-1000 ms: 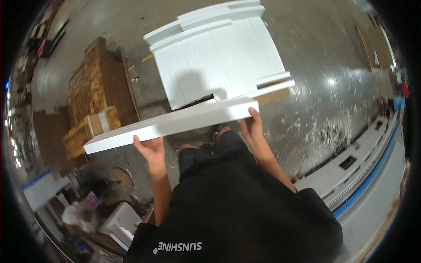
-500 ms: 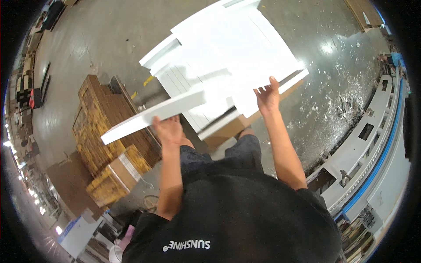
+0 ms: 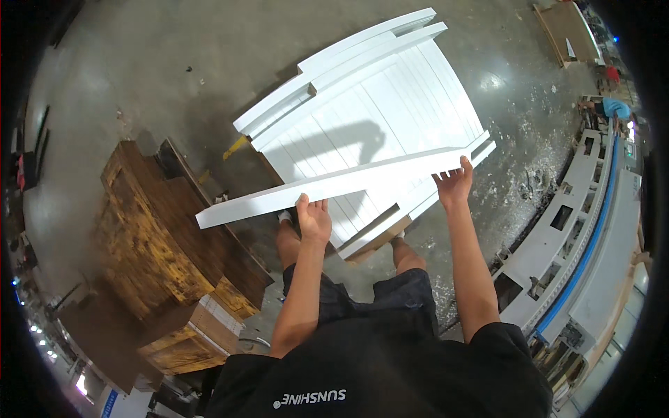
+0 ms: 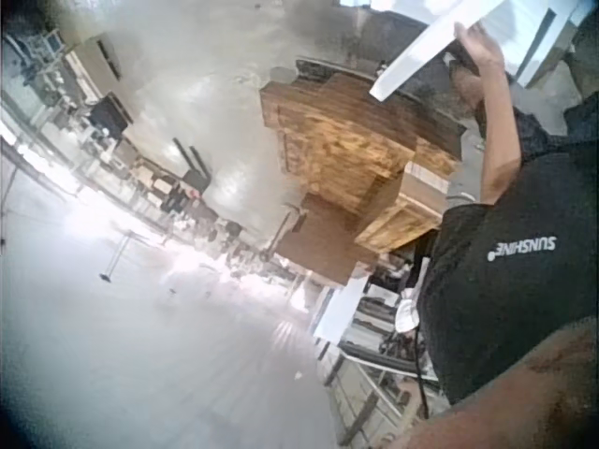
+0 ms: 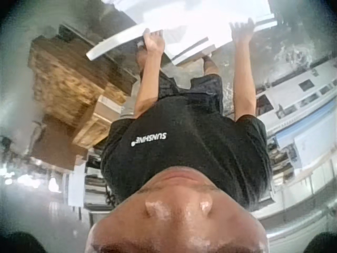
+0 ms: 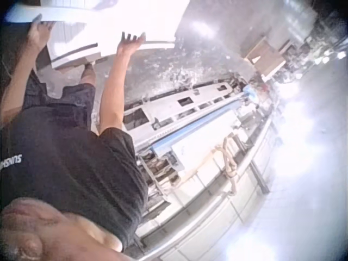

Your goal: The person scrapes and trims the edges of white panels on a workbench using a utility knife and a wooden block, then carries and arranges the panels onto a stack on the floor.

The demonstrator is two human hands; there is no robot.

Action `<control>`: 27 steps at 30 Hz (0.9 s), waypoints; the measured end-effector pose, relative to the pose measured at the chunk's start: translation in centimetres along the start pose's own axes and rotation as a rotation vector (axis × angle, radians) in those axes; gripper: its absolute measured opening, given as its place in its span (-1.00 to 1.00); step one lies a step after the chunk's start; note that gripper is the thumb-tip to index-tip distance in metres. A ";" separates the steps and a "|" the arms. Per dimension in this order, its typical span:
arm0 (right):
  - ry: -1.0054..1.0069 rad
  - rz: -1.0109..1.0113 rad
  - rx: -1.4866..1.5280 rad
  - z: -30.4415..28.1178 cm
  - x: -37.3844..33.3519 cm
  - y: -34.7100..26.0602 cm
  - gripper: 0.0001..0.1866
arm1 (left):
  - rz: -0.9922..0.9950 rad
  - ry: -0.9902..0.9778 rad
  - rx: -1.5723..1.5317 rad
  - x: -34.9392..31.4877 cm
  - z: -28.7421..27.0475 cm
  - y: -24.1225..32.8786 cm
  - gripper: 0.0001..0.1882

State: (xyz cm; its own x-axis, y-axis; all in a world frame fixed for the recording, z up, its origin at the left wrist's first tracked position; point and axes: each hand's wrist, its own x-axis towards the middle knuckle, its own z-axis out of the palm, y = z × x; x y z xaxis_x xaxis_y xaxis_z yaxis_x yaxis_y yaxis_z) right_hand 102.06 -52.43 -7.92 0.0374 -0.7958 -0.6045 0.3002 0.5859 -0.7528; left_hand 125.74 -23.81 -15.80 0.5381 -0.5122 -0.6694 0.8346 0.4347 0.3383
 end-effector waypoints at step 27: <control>-0.322 0.103 -0.144 17.0 33.7 13.8 0.25 | 0.098 0.060 -0.009 31.2 3.8 -9.8 -0.12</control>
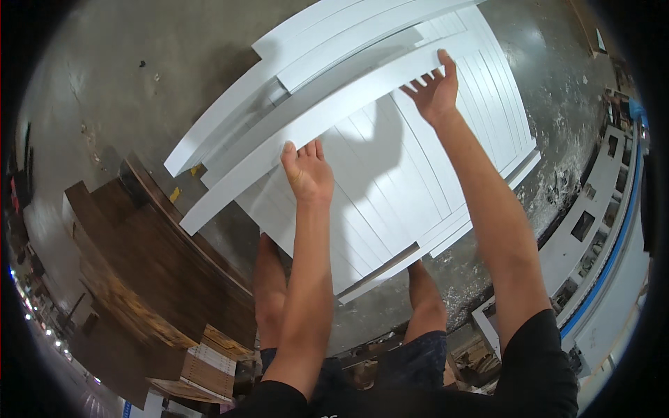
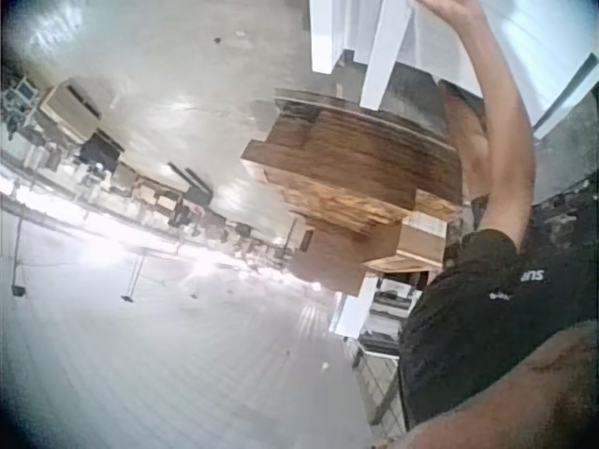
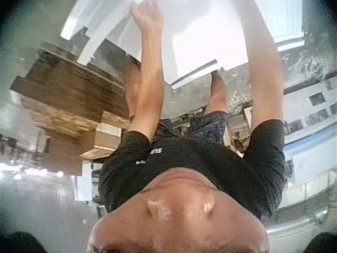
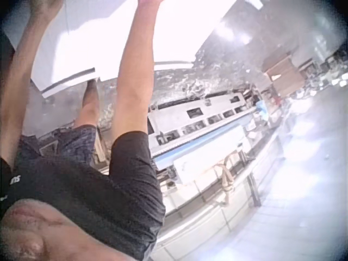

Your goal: The person scrapes and trims the edges of white panels on a workbench using a utility knife and a wooden block, then carries and arranges the panels onto a stack on the floor.

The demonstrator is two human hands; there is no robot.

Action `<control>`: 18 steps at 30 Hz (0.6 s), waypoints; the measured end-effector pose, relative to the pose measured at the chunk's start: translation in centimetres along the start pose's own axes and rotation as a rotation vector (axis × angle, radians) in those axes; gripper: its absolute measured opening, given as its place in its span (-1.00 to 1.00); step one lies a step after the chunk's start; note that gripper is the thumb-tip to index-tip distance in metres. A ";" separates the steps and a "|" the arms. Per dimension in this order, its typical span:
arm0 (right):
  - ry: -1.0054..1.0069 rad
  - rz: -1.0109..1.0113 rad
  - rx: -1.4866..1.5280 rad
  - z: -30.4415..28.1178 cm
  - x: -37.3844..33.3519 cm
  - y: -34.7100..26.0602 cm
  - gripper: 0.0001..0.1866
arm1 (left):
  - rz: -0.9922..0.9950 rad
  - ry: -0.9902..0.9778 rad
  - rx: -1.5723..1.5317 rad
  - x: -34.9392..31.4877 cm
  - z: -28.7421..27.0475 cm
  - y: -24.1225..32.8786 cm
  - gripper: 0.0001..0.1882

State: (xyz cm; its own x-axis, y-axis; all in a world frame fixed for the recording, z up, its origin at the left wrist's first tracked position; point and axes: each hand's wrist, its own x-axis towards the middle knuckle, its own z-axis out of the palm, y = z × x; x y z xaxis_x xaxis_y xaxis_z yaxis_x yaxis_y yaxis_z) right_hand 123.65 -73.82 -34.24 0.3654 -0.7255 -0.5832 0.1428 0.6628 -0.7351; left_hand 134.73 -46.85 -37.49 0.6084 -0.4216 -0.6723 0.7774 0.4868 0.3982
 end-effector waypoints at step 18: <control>0.094 0.108 0.040 4.8 3.8 2.5 0.21 | -0.092 0.075 0.145 3.4 0.8 1.4 -0.35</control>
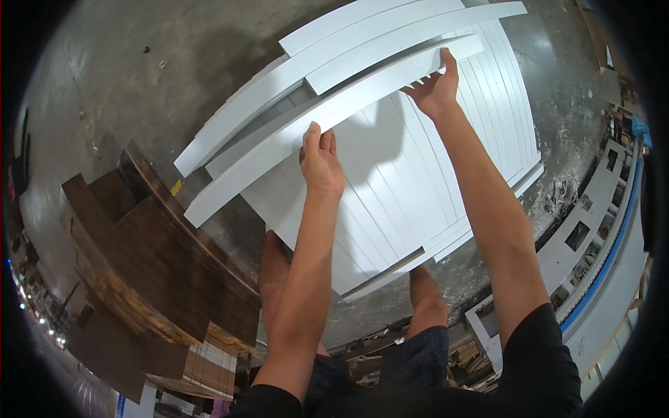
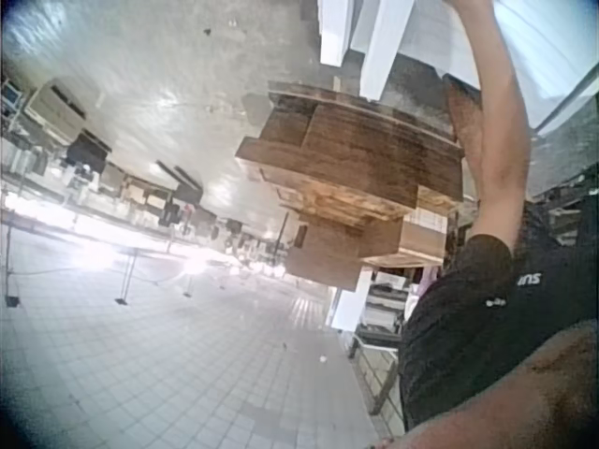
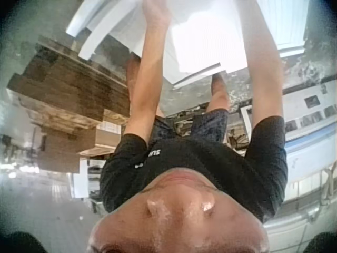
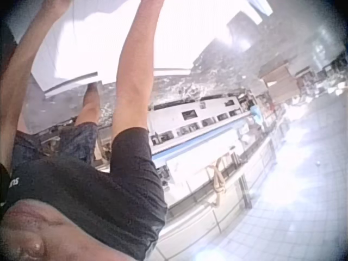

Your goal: The person scrapes and trims the edges of white panels on a workbench using a utility knife and a wooden block, then carries and arranges the panels onto a stack on the floor.

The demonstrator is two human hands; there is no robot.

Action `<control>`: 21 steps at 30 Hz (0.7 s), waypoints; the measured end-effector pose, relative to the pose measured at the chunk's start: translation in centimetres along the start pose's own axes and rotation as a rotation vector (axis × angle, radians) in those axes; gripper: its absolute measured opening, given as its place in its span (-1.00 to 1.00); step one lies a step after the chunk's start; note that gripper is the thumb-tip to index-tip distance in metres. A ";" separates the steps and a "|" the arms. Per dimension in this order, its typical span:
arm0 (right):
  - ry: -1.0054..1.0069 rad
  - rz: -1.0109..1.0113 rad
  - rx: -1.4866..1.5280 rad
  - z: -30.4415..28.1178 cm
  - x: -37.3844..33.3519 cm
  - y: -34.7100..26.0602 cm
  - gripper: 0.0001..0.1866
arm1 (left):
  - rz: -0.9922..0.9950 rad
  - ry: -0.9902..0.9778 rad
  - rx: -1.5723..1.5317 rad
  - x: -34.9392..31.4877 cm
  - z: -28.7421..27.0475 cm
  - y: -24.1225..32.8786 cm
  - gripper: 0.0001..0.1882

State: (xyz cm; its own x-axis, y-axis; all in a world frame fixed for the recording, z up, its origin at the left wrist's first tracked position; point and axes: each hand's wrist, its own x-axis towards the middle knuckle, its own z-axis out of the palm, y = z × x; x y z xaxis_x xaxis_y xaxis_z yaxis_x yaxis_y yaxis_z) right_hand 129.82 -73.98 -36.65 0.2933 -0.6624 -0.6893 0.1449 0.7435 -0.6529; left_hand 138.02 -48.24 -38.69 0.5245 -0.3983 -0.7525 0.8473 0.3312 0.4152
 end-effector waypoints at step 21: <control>0.100 -0.017 -0.039 5.0 -1.6 -0.6 -0.09 | 0.702 0.083 1.407 0.7 -26.9 21.7 -0.10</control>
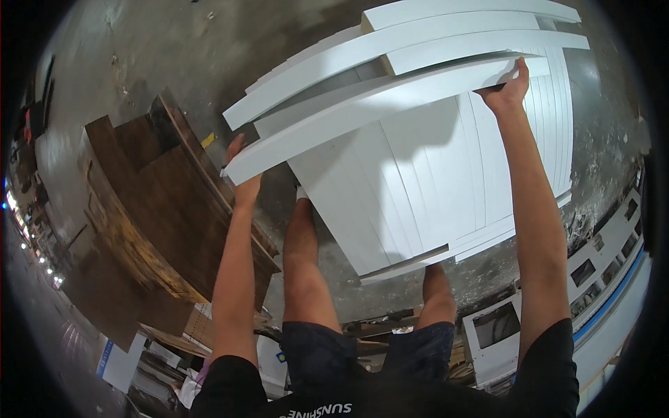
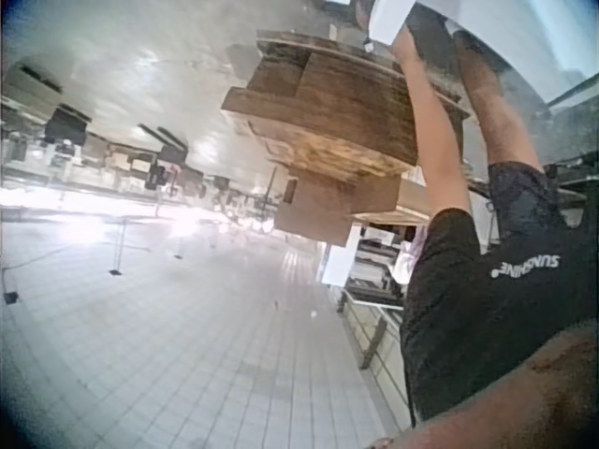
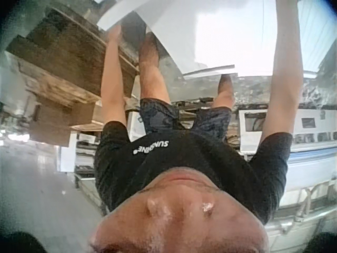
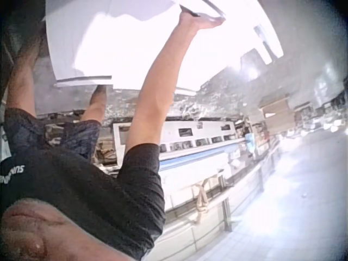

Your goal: The person scrapes and trims the edges of white panels on a workbench using a utility knife and a wooden block, then carries and arranges the panels onto a stack on the floor.

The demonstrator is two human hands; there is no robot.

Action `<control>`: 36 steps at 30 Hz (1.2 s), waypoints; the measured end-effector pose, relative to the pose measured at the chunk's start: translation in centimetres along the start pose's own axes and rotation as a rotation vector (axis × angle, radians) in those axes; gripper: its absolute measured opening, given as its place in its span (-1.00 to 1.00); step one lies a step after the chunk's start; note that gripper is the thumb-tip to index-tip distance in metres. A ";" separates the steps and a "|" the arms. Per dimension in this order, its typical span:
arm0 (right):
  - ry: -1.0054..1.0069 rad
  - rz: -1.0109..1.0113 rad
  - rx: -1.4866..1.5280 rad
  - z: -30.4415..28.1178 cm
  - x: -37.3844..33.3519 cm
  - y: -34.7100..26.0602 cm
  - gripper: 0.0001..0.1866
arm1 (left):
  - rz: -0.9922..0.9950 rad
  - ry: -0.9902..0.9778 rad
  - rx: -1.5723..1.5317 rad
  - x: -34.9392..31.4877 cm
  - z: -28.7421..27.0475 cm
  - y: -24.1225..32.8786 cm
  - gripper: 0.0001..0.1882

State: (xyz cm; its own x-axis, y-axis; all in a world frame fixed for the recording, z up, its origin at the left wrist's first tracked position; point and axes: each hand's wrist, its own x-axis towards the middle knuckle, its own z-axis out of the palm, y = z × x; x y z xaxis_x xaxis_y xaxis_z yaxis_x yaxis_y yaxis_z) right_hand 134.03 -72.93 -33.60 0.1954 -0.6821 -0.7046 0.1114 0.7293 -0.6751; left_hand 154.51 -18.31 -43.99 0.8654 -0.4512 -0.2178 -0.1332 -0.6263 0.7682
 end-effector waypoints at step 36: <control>-0.063 0.084 0.008 -2.0 2.7 1.1 0.11 | 0.643 -0.327 0.203 6.9 -2.7 -1.2 -0.59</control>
State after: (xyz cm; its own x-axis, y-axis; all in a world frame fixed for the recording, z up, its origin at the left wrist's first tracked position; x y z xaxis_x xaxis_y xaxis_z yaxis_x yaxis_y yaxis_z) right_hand 132.70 -74.05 -36.73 0.2649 -0.6139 -0.7436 0.0996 0.7845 -0.6121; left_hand 161.89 -18.97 -44.77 0.4034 -0.9140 0.0441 -0.6782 -0.2663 0.6849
